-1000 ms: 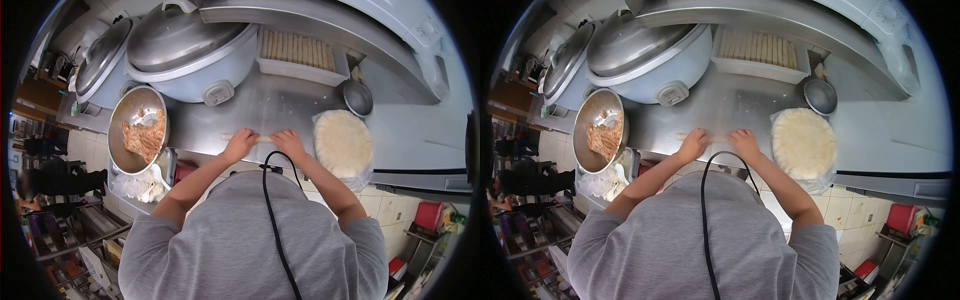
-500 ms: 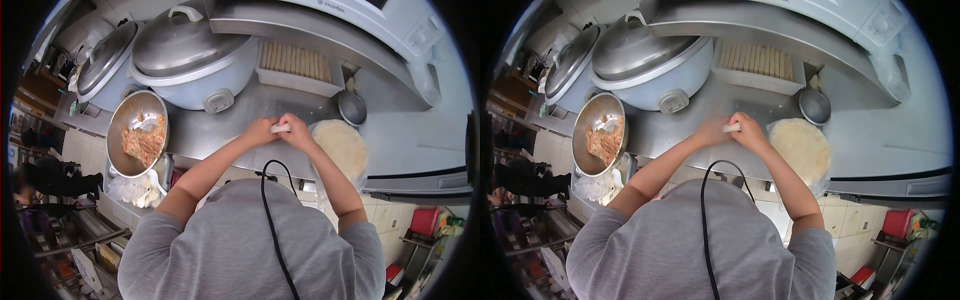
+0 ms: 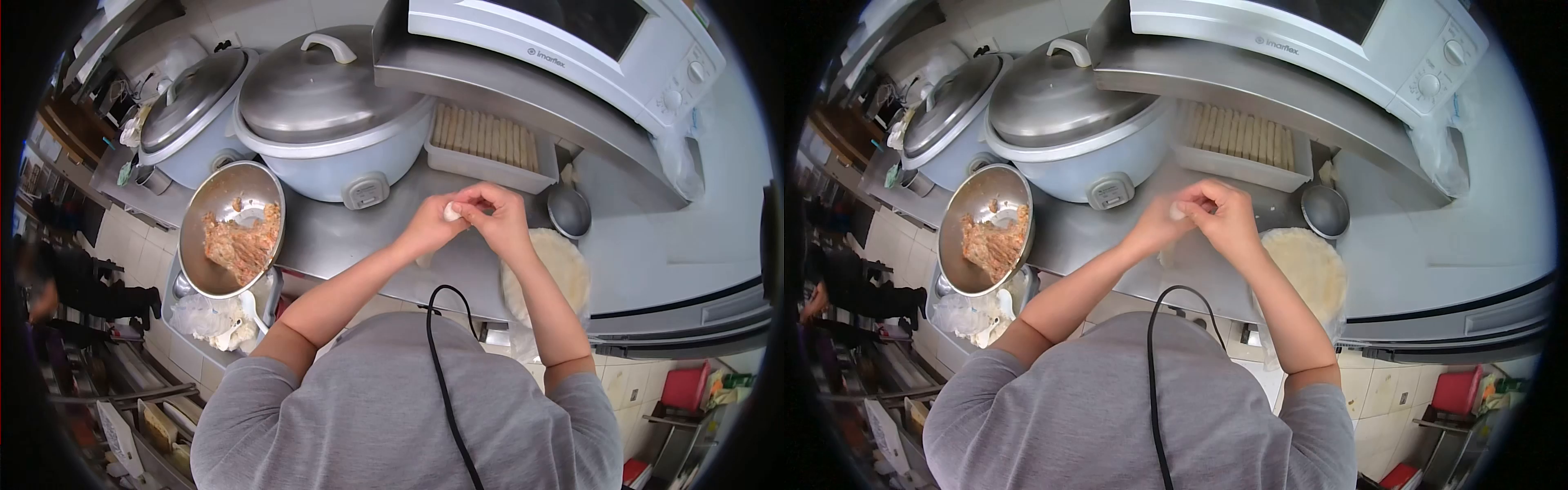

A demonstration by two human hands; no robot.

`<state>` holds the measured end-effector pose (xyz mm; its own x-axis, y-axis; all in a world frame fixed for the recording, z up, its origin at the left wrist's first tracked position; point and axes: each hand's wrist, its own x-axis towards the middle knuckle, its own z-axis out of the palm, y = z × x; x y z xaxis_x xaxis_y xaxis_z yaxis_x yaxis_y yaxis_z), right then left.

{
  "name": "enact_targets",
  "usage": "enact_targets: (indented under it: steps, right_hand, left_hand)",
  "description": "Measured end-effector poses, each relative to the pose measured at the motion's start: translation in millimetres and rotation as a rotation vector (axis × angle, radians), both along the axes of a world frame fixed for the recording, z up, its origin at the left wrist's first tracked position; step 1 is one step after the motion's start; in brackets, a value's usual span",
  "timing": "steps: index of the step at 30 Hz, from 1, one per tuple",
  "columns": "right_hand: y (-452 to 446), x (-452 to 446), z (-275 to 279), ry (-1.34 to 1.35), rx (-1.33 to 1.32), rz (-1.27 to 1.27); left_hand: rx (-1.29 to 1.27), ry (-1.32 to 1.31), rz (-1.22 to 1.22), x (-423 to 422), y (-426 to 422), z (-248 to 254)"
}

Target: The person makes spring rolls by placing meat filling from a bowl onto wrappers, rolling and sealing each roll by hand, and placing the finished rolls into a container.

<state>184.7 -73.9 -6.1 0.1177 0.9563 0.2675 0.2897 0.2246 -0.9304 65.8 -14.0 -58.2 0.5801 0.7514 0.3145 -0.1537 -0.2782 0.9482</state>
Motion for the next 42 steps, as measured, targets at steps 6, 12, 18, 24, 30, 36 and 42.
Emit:
enact_targets:
  steps: [6,12,18,24,30,36,42]
  right_hand:
    - [-4.0,-15.0,17.1,-0.659,0.506,-0.026]
    - [-1.5,-20.9,34.8,-0.755,0.534,0.093]
    - [-0.3,-21.5,32.1,-0.795,0.626,0.067]
    - [3.5,-20.5,45.4,-0.733,0.665,0.087]
    - [4.5,-28.9,40.5,-0.752,0.606,0.094]
    - [11.3,-26.3,30.3,-0.861,0.537,0.164]
    - [20.6,2.2,-19.0,-0.089,0.064,0.276]
  left_hand:
    - [0.066,0.002,-0.022,-17.7,-0.2,11.0]
    - [-0.035,-0.015,-0.065,-34.3,-4.8,25.6]
    - [0.027,0.028,-0.044,-48.4,-5.8,40.7]
    - [-0.065,-0.017,-0.009,-50.0,-9.4,46.4]
    - [0.031,0.038,-0.007,-55.0,-6.5,50.7]
    - [0.043,-0.007,0.03,-52.6,-1.1,35.7]
    - [-0.394,-0.79,-0.061,-96.8,36.7,70.6]
